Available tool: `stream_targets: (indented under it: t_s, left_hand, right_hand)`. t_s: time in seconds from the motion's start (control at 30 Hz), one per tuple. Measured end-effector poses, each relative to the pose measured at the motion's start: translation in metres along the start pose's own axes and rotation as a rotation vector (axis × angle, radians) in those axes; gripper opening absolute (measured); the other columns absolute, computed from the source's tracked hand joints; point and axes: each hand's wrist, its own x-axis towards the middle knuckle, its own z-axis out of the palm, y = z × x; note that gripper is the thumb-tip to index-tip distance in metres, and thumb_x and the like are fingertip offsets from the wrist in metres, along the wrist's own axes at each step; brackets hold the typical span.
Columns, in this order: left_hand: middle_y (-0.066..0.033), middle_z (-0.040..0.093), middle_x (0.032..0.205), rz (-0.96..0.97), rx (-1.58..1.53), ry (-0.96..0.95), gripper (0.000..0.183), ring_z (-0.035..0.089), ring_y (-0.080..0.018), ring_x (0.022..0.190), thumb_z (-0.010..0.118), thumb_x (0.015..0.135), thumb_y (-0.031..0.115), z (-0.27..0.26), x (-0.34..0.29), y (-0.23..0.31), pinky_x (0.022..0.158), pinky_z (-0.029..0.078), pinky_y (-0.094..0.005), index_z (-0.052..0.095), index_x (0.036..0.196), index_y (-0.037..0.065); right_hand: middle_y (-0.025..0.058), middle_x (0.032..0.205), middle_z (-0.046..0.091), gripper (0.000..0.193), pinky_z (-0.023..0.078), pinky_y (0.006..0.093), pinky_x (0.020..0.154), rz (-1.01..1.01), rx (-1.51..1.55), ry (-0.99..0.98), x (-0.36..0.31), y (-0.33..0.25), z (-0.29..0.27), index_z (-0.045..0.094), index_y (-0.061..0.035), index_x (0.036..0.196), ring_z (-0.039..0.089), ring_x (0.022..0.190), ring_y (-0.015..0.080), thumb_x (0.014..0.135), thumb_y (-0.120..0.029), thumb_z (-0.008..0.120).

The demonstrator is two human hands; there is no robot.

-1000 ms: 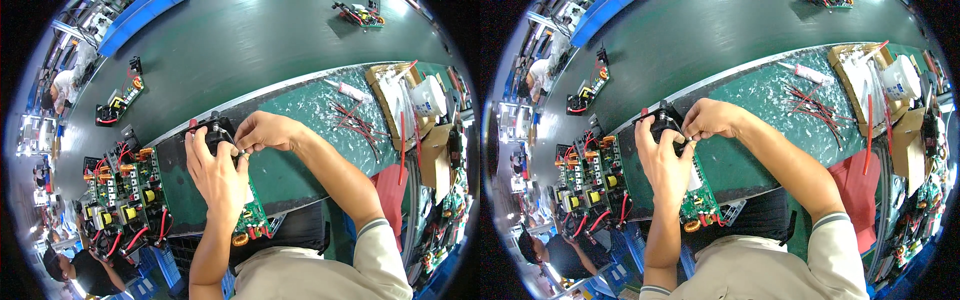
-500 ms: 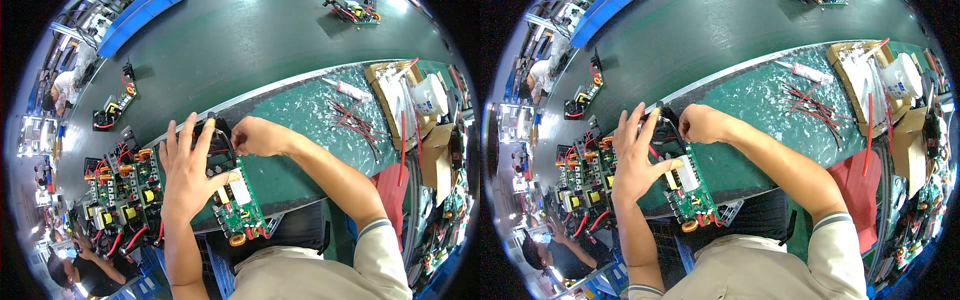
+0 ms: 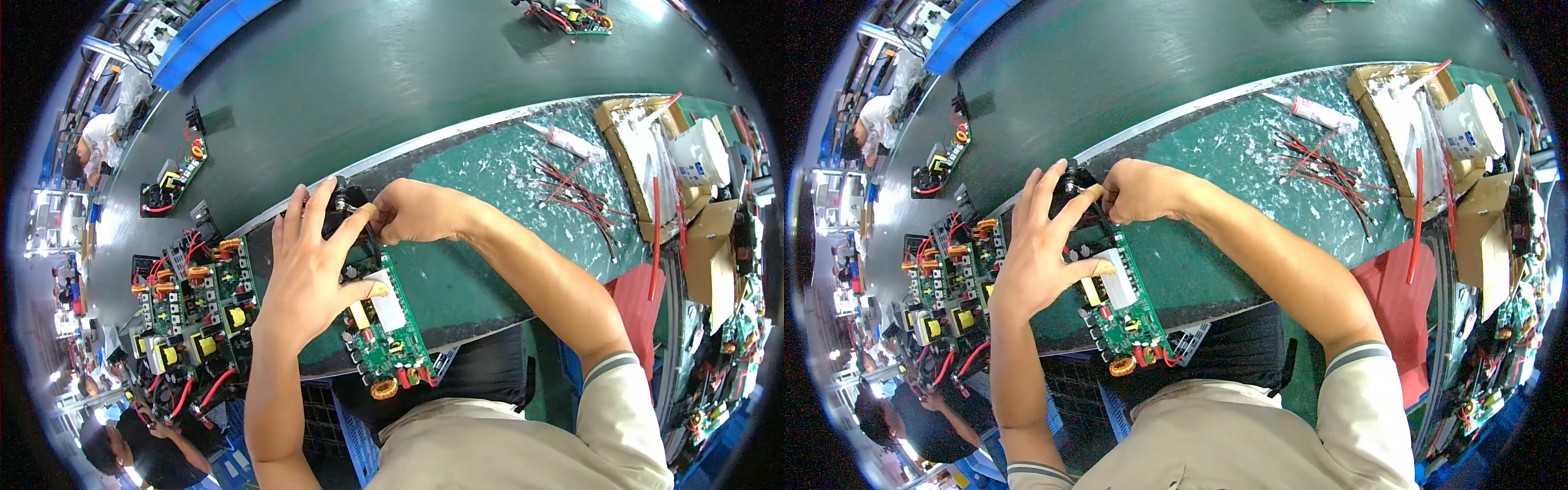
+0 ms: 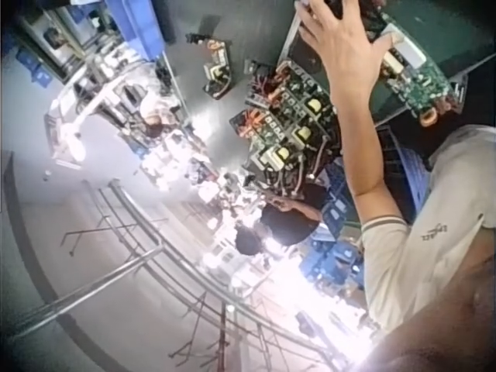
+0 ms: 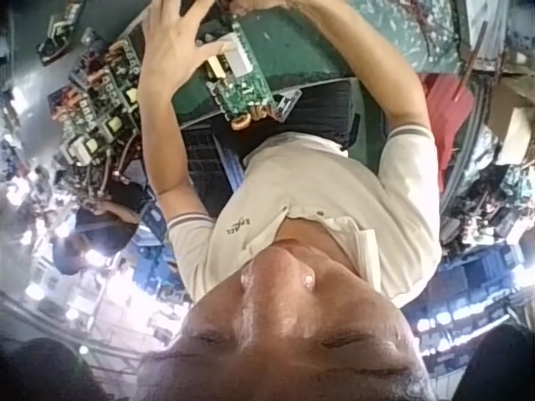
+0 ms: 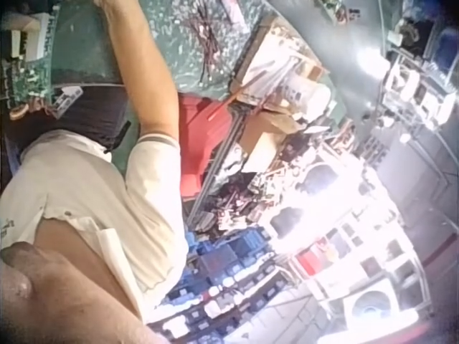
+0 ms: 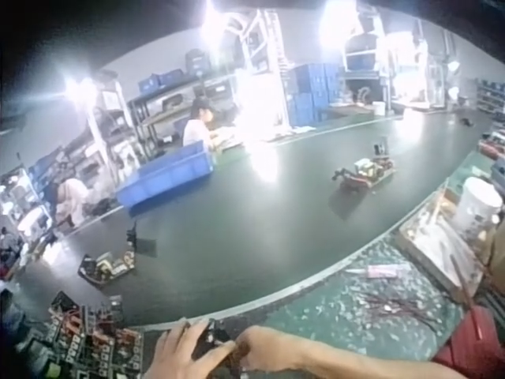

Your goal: Assembling electronic components and cooling fans onto circuit boards on a factory production line.

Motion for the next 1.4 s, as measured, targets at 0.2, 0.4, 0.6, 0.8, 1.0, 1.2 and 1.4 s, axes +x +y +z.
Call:
stream_targets:
  t_s: [0.2, 0.4, 0.6, 0.8, 1.0, 1.2, 1.4]
  left_hand:
    - [-0.0138, 0.028, 0.157, -0.015, -0.044, 0.018, 0.086, 0.026, -0.0437, 0.143, 0.087, 0.06, 0.031, 0.002, 0.001, 0.001, 0.116, 0.027, -0.0536, 0.055, 0.139, 0.02]
    - [-0.0154, 0.03, 0.154, 0.007, 0.028, 0.033, 0.088, 0.03, -0.0444, 0.14, 0.089, 0.057, 0.032, -0.002, 0.002, 0.005, 0.114, 0.031, -0.0521, 0.055, 0.137, 0.018]
    - [-0.0221, 0.036, 0.145, -0.01, 0.074, 0.076, 0.08, 0.037, -0.0446, 0.132, 0.09, 0.058, 0.026, -0.004, -0.003, 0.02, 0.109, 0.037, -0.0509, 0.056, 0.128, 0.01]
    - [-0.0245, 0.032, 0.142, -0.039, 0.052, 0.248, 0.07, 0.037, -0.0459, 0.132, 0.089, 0.063, 0.017, 0.013, -0.017, 0.037, 0.104, 0.042, -0.0521, 0.056, 0.124, 0.009]
    - [-0.0227, 0.034, 0.14, -0.043, 0.064, 0.278, 0.07, 0.036, -0.0446, 0.132, 0.089, 0.062, 0.02, 0.018, -0.019, 0.033, 0.105, 0.041, -0.0518, 0.056, 0.123, 0.009]
    - [-0.0221, 0.035, 0.138, -0.054, 0.043, 0.306, 0.07, 0.036, -0.0445, 0.132, 0.089, 0.062, 0.021, 0.022, -0.022, 0.034, 0.105, 0.041, -0.0517, 0.057, 0.123, 0.009]
    - [-0.022, 0.035, 0.138, -0.048, 0.027, 0.302, 0.07, 0.036, -0.0445, 0.132, 0.089, 0.062, 0.021, 0.02, -0.021, 0.035, 0.106, 0.04, -0.0521, 0.056, 0.123, 0.009]
  right_hand:
    - [0.0072, 0.074, 0.066, 0.015, 0.048, 0.0321, 0.069, -0.039, -0.032, 0.003, -0.002, 0.0, 0.003, 0.068, 0.0055, 0.087, 0.059, 0.073, 0.0141, 0.074, -0.001, 0.065]
    - [0.0134, 0.076, 0.068, 0.014, 0.051, 0.0357, 0.069, -0.113, -0.124, 0.069, -0.003, 0.0, 0.003, 0.07, 0.0018, 0.085, 0.064, 0.073, 0.0233, 0.072, -0.002, 0.065]
    - [0.0137, 0.075, 0.068, 0.011, 0.052, 0.034, 0.065, -0.321, -0.17, 0.195, -0.017, 0.004, 0.015, 0.067, 0.0004, 0.086, 0.065, 0.067, 0.0206, 0.076, 0.003, 0.066]
    - [0.0175, 0.083, 0.069, 0.017, 0.054, 0.0412, 0.069, -0.458, -0.178, 0.297, -0.03, 0.013, 0.034, 0.064, 0.0008, 0.096, 0.068, 0.078, 0.0367, 0.08, 0.005, 0.065]
    - [0.0177, 0.087, 0.07, 0.018, 0.055, 0.0421, 0.071, -0.444, -0.284, 0.301, -0.031, 0.019, 0.036, 0.063, 0.0008, 0.098, 0.068, 0.083, 0.0377, 0.08, 0.004, 0.065]
    - [0.0199, 0.073, 0.065, 0.014, 0.051, 0.0484, 0.066, -0.567, -0.201, 0.364, -0.03, 0.025, 0.04, 0.061, 0.0001, 0.09, 0.066, 0.077, 0.0418, 0.077, 0.002, 0.063]
    - [0.0188, 0.075, 0.066, 0.013, 0.052, 0.0469, 0.067, -0.567, -0.348, 0.287, -0.034, 0.015, 0.035, 0.061, 0.0004, 0.09, 0.066, 0.076, 0.0408, 0.076, 0.002, 0.062]
